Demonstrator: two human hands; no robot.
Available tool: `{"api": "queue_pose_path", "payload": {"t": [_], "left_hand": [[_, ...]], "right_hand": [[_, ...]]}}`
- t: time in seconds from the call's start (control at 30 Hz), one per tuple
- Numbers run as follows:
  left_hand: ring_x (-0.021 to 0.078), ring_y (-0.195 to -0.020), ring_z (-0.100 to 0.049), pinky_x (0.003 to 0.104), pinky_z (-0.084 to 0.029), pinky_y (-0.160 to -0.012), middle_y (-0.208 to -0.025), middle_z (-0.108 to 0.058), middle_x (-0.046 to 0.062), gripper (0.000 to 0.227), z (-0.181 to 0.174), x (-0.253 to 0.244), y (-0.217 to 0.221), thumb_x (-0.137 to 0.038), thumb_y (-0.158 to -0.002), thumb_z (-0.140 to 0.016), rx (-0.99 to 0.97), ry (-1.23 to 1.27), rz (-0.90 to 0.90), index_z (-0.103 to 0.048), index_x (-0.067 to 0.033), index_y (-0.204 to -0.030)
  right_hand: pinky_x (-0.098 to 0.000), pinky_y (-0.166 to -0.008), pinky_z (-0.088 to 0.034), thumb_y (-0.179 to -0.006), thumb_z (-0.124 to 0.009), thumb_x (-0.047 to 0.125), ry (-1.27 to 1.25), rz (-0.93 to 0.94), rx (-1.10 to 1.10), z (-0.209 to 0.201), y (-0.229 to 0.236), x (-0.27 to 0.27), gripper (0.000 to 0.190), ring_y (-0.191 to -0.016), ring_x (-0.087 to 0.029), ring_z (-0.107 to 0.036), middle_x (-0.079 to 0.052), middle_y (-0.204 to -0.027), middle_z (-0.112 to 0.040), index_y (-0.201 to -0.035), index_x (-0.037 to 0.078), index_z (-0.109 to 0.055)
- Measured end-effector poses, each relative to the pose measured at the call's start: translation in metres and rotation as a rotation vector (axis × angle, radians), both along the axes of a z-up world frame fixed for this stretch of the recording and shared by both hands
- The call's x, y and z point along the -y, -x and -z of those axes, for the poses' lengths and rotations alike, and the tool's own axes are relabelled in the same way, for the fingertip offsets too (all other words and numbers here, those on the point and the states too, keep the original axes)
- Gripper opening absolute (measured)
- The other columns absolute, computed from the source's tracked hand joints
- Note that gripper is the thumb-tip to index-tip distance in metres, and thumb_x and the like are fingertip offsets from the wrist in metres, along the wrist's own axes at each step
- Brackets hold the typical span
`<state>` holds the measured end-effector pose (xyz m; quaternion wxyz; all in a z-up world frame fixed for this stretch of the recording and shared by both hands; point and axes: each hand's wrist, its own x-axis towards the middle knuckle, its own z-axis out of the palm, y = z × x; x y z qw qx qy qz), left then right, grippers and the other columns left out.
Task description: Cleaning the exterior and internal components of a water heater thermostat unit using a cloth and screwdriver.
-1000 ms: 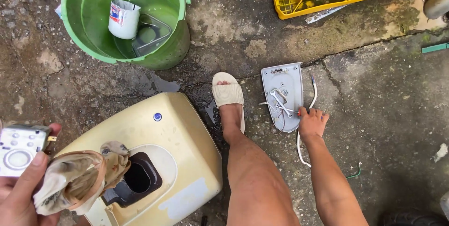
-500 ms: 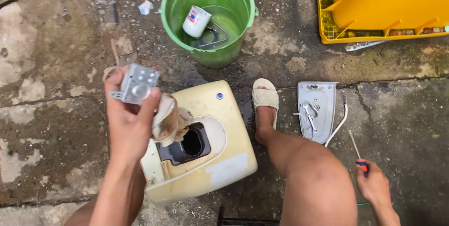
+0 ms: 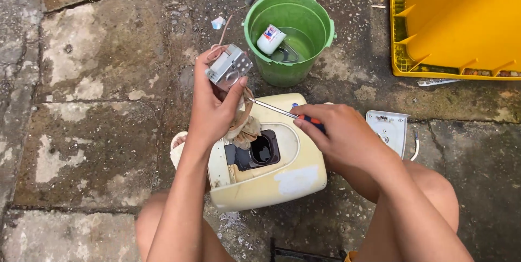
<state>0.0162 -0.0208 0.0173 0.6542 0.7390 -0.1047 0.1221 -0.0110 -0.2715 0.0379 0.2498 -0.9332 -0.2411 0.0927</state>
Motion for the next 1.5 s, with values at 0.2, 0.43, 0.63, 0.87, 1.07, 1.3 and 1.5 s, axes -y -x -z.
{"api": "queue_pose_path", "payload": {"t": [0.2, 0.43, 0.63, 0.87, 1.07, 1.3, 1.5], "left_hand": [[0.0370, -0.116, -0.065, 0.043, -0.062, -0.083, -0.131, -0.061, 0.028, 0.048, -0.009, -0.009, 0.002, -0.004, -0.100, -0.063, -0.001, -0.056, 0.044, -0.038, -0.0080, -0.141], [0.0372, -0.114, -0.066, 0.052, -0.060, -0.080, -0.127, -0.065, 0.029, 0.050, -0.016, -0.006, 0.006, -0.003, -0.097, -0.067, -0.028, -0.047, 0.048, -0.043, -0.0088, -0.140], [0.0359, -0.125, -0.060, 0.049, -0.055, -0.099, -0.139, -0.056, 0.028, 0.049, -0.004, -0.021, 0.002, 0.000, -0.101, -0.063, 0.142, 0.086, -0.069, -0.033, -0.0048, -0.140], [0.0281, -0.120, -0.065, 0.041, -0.064, -0.097, -0.146, -0.049, 0.025, 0.054, -0.012, -0.020, 0.007, 0.001, -0.103, -0.063, 0.231, 0.361, -0.112, -0.027, -0.0098, -0.142], [0.0181, -0.093, -0.076, 0.024, -0.067, -0.090, -0.139, -0.059, 0.020, 0.081, -0.025, -0.001, 0.009, 0.008, -0.085, -0.079, 0.105, 0.543, -0.074, -0.027, -0.0090, -0.145], [0.0186, -0.091, -0.075, 0.027, -0.066, -0.082, -0.136, -0.063, 0.024, 0.079, -0.018, -0.002, 0.008, 0.005, -0.086, -0.082, 0.227, 0.209, -0.271, -0.032, -0.0061, -0.145], [0.0331, -0.105, -0.076, 0.043, -0.062, -0.081, -0.131, -0.069, 0.014, 0.068, -0.020, 0.004, 0.015, 0.004, -0.089, -0.079, 0.303, -0.153, -0.440, -0.038, -0.0092, -0.141]], "right_hand": [[-0.0520, -0.079, -0.058, -0.099, -0.058, 0.023, -0.178, 0.078, -0.102, 0.009, 0.002, -0.026, 0.025, -0.095, -0.045, -0.073, -0.014, -0.096, -0.079, -0.116, 0.020, -0.076], [-0.0369, -0.054, -0.057, -0.101, -0.054, 0.018, -0.462, 0.214, -0.232, 0.016, -0.002, -0.041, 0.027, -0.050, -0.022, -0.066, -0.011, -0.070, -0.071, -0.120, 0.014, -0.072], [-0.0325, -0.051, -0.056, -0.105, -0.051, 0.014, -0.781, 0.295, -0.149, 0.031, 0.005, -0.051, 0.026, -0.050, -0.016, -0.062, -0.010, -0.069, -0.064, -0.121, 0.004, -0.069], [-0.0343, -0.062, -0.053, -0.103, -0.056, 0.012, -0.776, 0.193, 0.120, 0.032, 0.011, -0.057, 0.022, -0.056, -0.017, -0.063, -0.007, -0.065, -0.065, -0.115, 0.002, -0.071], [-0.0346, -0.062, -0.051, -0.101, -0.060, 0.011, -0.686, 0.202, 0.187, 0.034, 0.007, -0.060, 0.017, -0.058, -0.019, -0.063, -0.008, -0.065, -0.066, -0.112, 0.004, -0.071], [-0.0357, -0.061, -0.052, -0.101, -0.060, 0.009, -0.638, 0.216, 0.174, 0.029, 0.006, -0.064, 0.017, -0.058, -0.021, -0.065, -0.011, -0.068, -0.069, -0.113, 0.003, -0.070], [-0.0340, -0.053, -0.052, -0.099, -0.061, 0.008, -0.672, 0.153, 0.058, 0.033, 0.001, -0.072, 0.014, -0.049, -0.020, -0.065, -0.009, -0.062, -0.064, -0.110, 0.003, -0.067]]}}
